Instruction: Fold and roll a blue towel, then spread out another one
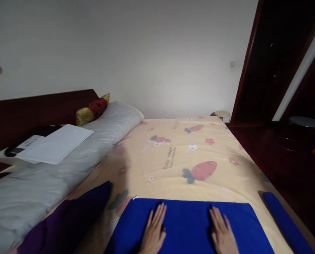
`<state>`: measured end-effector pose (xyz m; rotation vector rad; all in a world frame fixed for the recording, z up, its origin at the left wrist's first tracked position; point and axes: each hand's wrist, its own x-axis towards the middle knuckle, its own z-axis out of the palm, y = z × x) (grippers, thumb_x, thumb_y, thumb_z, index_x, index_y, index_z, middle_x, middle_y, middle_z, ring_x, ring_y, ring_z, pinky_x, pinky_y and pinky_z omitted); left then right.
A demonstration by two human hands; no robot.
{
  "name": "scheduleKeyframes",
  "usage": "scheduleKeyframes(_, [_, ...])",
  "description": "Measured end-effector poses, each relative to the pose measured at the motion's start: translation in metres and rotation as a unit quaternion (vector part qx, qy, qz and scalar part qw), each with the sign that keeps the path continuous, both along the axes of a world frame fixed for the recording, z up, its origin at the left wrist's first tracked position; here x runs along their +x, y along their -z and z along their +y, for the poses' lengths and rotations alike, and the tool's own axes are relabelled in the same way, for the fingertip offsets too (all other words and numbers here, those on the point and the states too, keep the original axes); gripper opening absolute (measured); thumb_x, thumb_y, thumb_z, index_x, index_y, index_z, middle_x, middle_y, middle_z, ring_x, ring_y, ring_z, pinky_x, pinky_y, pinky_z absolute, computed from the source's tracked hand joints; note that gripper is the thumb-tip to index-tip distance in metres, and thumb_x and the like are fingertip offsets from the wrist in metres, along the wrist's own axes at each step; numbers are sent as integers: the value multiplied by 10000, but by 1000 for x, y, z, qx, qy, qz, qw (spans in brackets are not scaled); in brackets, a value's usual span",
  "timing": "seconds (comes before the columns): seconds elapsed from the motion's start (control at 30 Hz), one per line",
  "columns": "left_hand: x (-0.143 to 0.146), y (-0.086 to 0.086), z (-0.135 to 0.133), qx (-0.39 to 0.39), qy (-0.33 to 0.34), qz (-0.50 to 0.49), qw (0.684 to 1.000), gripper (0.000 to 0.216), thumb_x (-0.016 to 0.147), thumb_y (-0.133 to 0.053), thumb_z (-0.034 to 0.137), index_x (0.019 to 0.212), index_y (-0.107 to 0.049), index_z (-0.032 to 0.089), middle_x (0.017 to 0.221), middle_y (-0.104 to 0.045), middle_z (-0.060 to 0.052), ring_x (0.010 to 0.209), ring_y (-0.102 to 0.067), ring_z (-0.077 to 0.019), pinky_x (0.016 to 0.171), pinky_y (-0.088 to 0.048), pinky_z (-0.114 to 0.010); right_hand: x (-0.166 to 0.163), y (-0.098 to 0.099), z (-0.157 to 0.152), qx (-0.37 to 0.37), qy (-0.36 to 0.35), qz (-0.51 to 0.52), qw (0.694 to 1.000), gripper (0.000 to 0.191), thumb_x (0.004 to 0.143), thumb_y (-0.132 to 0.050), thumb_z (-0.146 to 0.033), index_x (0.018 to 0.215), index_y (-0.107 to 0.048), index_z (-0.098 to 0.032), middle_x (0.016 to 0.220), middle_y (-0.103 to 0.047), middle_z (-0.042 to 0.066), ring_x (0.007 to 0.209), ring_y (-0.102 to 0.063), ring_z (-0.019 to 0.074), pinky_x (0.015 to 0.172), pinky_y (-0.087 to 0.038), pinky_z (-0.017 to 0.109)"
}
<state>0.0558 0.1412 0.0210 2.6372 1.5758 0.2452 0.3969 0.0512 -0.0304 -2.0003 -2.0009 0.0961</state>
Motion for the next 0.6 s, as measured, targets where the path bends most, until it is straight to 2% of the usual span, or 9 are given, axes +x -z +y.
scheduleKeyframes(0.1, [68, 7, -4, -37, 72, -25, 996, 868, 772, -411, 132, 1505, 27, 285, 1583, -80, 63, 1470, -135, -173, 1223, -192, -445, -84, -11, 41, -15, -81, 33, 996, 556, 959, -299, -347, 1498, -206, -252, 1560, -206, 11, 1439, -209, 217, 1171, -223, 443])
scheduleKeyframes(0.17, [84, 13, 2, -46, 104, -28, 993, 818, 814, -402, 159, 1504, 14, 299, 1583, -88, 65, 1466, -151, -160, 1219, -208, -425, -103, -10, 55, -29, -111, 43, 993, 558, 954, -329, -344, 1494, -220, -257, 1557, -214, 16, 1436, -220, 221, 1166, -234, 450])
scheduleKeyframes(0.2, [81, 15, 8, -45, 110, -24, 993, 790, 831, -392, 163, 1503, -4, 313, 1584, -99, 68, 1464, -160, -154, 1216, -215, -417, -99, -9, 58, -32, -110, 42, 992, 555, 954, -335, -347, 1492, -228, -266, 1557, -216, 15, 1435, -224, 222, 1164, -233, 457])
scheduleKeyframes(0.23, [71, 17, 15, -42, 102, -17, 994, 764, 842, -377, 157, 1502, -31, 324, 1583, -116, 68, 1462, -167, -148, 1212, -222, -414, -86, -7, 57, -33, -98, 38, 994, 548, 956, -332, -355, 1489, -237, -274, 1558, -218, 14, 1435, -227, 222, 1163, -229, 463])
scheduleKeyframes(0.3, [32, 19, 32, -32, 42, 5, 999, 710, 855, -329, 128, 1497, -104, 332, 1581, -162, 60, 1458, -180, -139, 1201, -237, -417, -40, -2, 47, -27, -41, 19, 999, 537, 963, -308, -390, 1485, -258, -277, 1561, -225, 18, 1436, -226, 219, 1163, -218, 471])
scheduleKeyframes(0.37, [-19, 20, 49, -22, -76, 29, 996, 630, 886, -258, 132, 1491, -181, 289, 1572, -220, 25, 1452, -202, -138, 1190, -246, -427, 20, 6, 29, -17, 35, -9, 999, 565, 957, -288, -454, 1486, -266, -257, 1559, -247, 34, 1436, -228, 224, 1163, -204, 484])
scheduleKeyframes(0.47, [-92, 22, 65, -3, -228, 69, 971, 544, 950, -216, 327, 1484, -236, 228, 1571, -236, -21, 1452, -218, -193, 1181, -233, -475, 104, 21, -1, 3, 118, -42, 992, 642, 931, -254, -525, 1497, -250, -222, 1560, -253, 47, 1438, -222, 233, 1153, -212, 492])
scheduleKeyframes(0.53, [-120, 23, 70, 0, -262, 87, 961, 587, 941, -236, 421, 1479, -263, 186, 1565, -259, -45, 1451, -222, -211, 1183, -222, -462, 138, 30, -15, 6, 128, -48, 991, 651, 924, -221, -523, 1491, -277, -209, 1553, -273, 53, 1433, -240, 226, 1146, -226, 477])
scheduleKeyframes(0.6, [-125, 21, 71, -1, -283, 94, 954, 605, 931, -245, 442, 1478, -267, 185, 1557, -282, -49, 1449, -230, -218, 1182, -210, -476, 149, 35, -20, 18, 147, -50, 988, 666, 916, -190, -519, 1477, -319, -183, 1539, -306, 72, 1425, -262, 235, 1149, -209, 485])
